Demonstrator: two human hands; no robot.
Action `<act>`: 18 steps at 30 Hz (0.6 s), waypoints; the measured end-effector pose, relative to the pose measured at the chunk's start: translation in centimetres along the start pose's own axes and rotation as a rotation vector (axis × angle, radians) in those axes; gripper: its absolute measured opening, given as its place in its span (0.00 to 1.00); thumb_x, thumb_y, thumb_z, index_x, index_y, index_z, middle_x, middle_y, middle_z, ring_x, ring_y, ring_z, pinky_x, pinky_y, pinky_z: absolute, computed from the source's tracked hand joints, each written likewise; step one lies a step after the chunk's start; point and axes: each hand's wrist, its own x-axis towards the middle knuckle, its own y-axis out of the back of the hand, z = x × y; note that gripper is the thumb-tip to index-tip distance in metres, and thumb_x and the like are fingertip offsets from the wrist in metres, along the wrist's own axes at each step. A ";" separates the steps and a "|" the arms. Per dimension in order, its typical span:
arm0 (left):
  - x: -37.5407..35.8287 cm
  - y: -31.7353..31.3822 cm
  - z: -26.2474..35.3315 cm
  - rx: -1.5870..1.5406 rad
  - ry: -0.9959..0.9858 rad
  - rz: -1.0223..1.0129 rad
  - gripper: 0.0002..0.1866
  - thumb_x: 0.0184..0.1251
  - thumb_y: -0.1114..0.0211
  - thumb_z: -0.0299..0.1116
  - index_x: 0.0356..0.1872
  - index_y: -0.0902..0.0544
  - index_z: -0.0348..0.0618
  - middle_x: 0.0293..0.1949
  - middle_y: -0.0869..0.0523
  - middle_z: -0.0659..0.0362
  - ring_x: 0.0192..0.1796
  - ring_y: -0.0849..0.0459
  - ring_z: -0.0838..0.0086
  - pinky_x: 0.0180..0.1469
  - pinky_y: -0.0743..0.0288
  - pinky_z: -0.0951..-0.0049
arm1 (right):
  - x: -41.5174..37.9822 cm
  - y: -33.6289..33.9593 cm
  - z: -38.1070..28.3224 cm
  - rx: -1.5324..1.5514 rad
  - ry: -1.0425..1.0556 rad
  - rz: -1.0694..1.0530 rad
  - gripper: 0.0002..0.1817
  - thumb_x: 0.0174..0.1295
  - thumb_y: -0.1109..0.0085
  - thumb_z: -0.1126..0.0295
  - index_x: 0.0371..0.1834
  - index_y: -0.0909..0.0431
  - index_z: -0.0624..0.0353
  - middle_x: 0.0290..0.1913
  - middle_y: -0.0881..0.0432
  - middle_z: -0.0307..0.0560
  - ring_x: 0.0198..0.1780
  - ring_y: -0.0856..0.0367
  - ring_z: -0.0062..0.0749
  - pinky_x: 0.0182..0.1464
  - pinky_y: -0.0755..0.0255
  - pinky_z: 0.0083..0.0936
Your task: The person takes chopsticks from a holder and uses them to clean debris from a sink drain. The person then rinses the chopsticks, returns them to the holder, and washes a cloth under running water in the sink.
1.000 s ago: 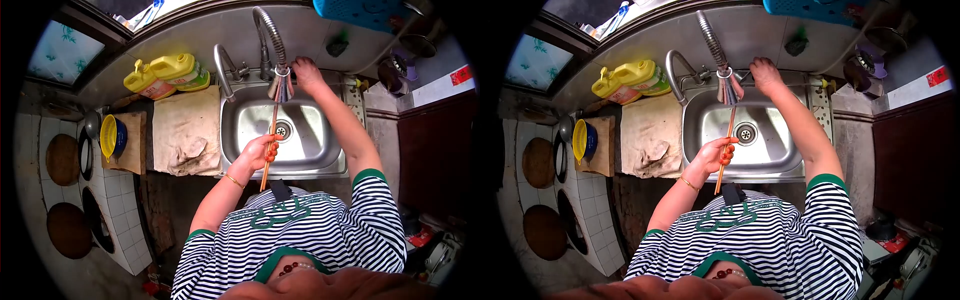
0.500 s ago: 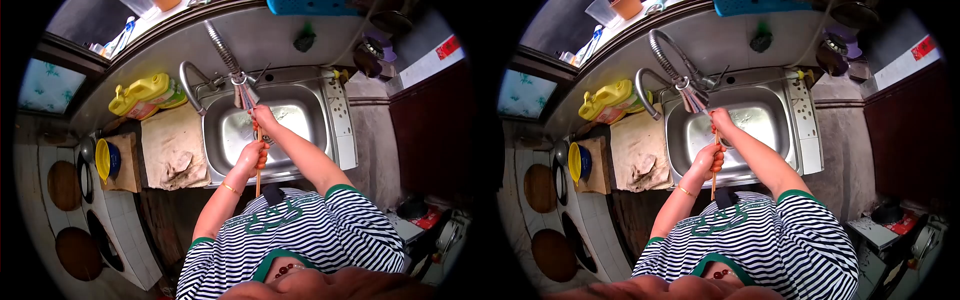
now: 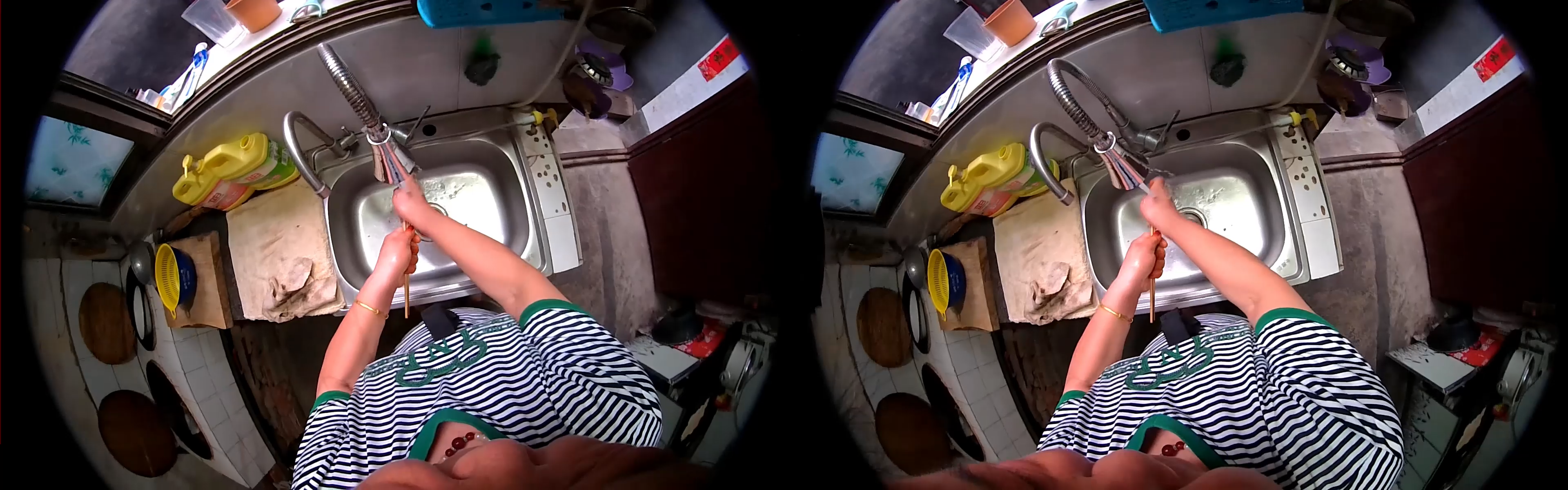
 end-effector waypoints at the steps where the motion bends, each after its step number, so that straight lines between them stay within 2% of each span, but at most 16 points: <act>1: -0.1 0.1 -0.1 0.005 0.009 -0.001 0.12 0.70 0.56 0.39 0.30 0.31 0.46 0.15 0.37 0.67 0.11 0.46 0.83 0.11 0.54 0.80 | 0.9 0.1 1.1 -0.021 0.072 -0.032 0.12 0.53 0.50 0.70 0.39 0.32 0.65 0.35 0.22 0.67 0.42 0.23 0.61 0.45 0.29 0.44; 2: 0.0 0.2 0.0 0.009 0.014 -0.001 0.12 0.70 0.55 0.39 0.30 0.31 0.46 0.15 0.37 0.67 0.11 0.46 0.83 0.11 0.54 0.80 | 2.2 -0.2 2.0 -0.041 0.147 -0.063 0.11 0.52 0.49 0.70 0.36 0.30 0.65 0.35 0.21 0.66 0.40 0.22 0.60 0.43 0.28 0.44; 4: -0.3 0.6 0.0 0.046 0.022 -0.021 0.12 0.71 0.55 0.39 0.31 0.31 0.45 0.15 0.37 0.67 0.11 0.45 0.83 0.12 0.54 0.79 | 3.9 -0.5 3.7 -0.106 0.173 -0.069 0.23 0.54 0.51 0.71 0.57 0.30 0.52 0.30 0.23 0.48 0.30 0.25 0.33 0.35 0.28 0.33; 5: -0.6 0.7 0.2 0.081 0.024 -0.043 0.12 0.71 0.55 0.39 0.31 0.31 0.44 0.15 0.37 0.67 0.11 0.45 0.83 0.12 0.54 0.79 | 4.6 -0.3 4.4 -0.176 0.205 -0.092 0.18 0.53 0.49 0.69 0.48 0.26 0.57 0.28 0.21 0.52 0.28 0.23 0.42 0.33 0.26 0.36; 7: -1.6 0.6 0.5 0.130 0.038 -0.071 0.12 0.71 0.55 0.38 0.32 0.30 0.43 0.15 0.37 0.67 0.12 0.46 0.83 0.12 0.54 0.79 | 6.6 0.6 4.1 -0.391 0.109 -0.357 0.15 0.54 0.49 0.68 0.42 0.21 0.60 0.25 0.19 0.54 0.23 0.22 0.44 0.28 0.26 0.34; 9: -1.4 1.4 0.5 0.022 0.084 -0.148 0.12 0.71 0.55 0.38 0.32 0.30 0.42 0.15 0.38 0.68 0.12 0.47 0.84 0.11 0.55 0.80 | 4.5 3.6 -3.3 -0.358 -0.297 -0.773 0.15 0.57 0.54 0.71 0.44 0.20 0.57 0.24 0.19 0.43 0.20 0.26 0.28 0.23 0.29 0.25; 10: -1.1 1.8 0.9 -0.048 0.134 -0.189 0.12 0.71 0.55 0.38 0.32 0.30 0.42 0.15 0.38 0.68 0.12 0.48 0.84 0.11 0.55 0.81 | 4.3 4.3 -4.2 -0.219 -0.370 -0.860 0.15 0.56 0.53 0.73 0.46 0.21 0.59 0.24 0.19 0.42 0.20 0.25 0.27 0.23 0.29 0.26; 12: -0.4 2.2 1.4 -0.126 0.140 -0.227 0.12 0.71 0.54 0.39 0.33 0.30 0.42 0.16 0.38 0.68 0.12 0.48 0.85 0.11 0.55 0.82 | 4.6 4.1 -2.3 0.095 -0.278 -0.843 0.14 0.59 0.53 0.72 0.45 0.23 0.62 0.24 0.20 0.44 0.22 0.23 0.28 0.24 0.26 0.26; 15: 0.9 2.2 2.4 -0.189 0.152 -0.252 0.12 0.71 0.54 0.40 0.34 0.30 0.42 0.16 0.38 0.69 0.12 0.48 0.86 0.11 0.55 0.84 | 4.4 3.9 -1.9 0.551 -0.453 -0.663 0.12 0.61 0.50 0.69 0.43 0.24 0.64 0.26 0.20 0.47 0.25 0.20 0.30 0.27 0.23 0.27; 18: 2.3 1.2 4.1 -0.215 0.127 -0.250 0.12 0.70 0.54 0.40 0.33 0.29 0.43 0.16 0.38 0.69 0.12 0.47 0.85 0.11 0.55 0.84 | 3.5 4.4 -3.3 0.680 -0.401 -0.567 0.12 0.61 0.46 0.66 0.41 0.25 0.65 0.28 0.20 0.50 0.28 0.18 0.34 0.31 0.20 0.29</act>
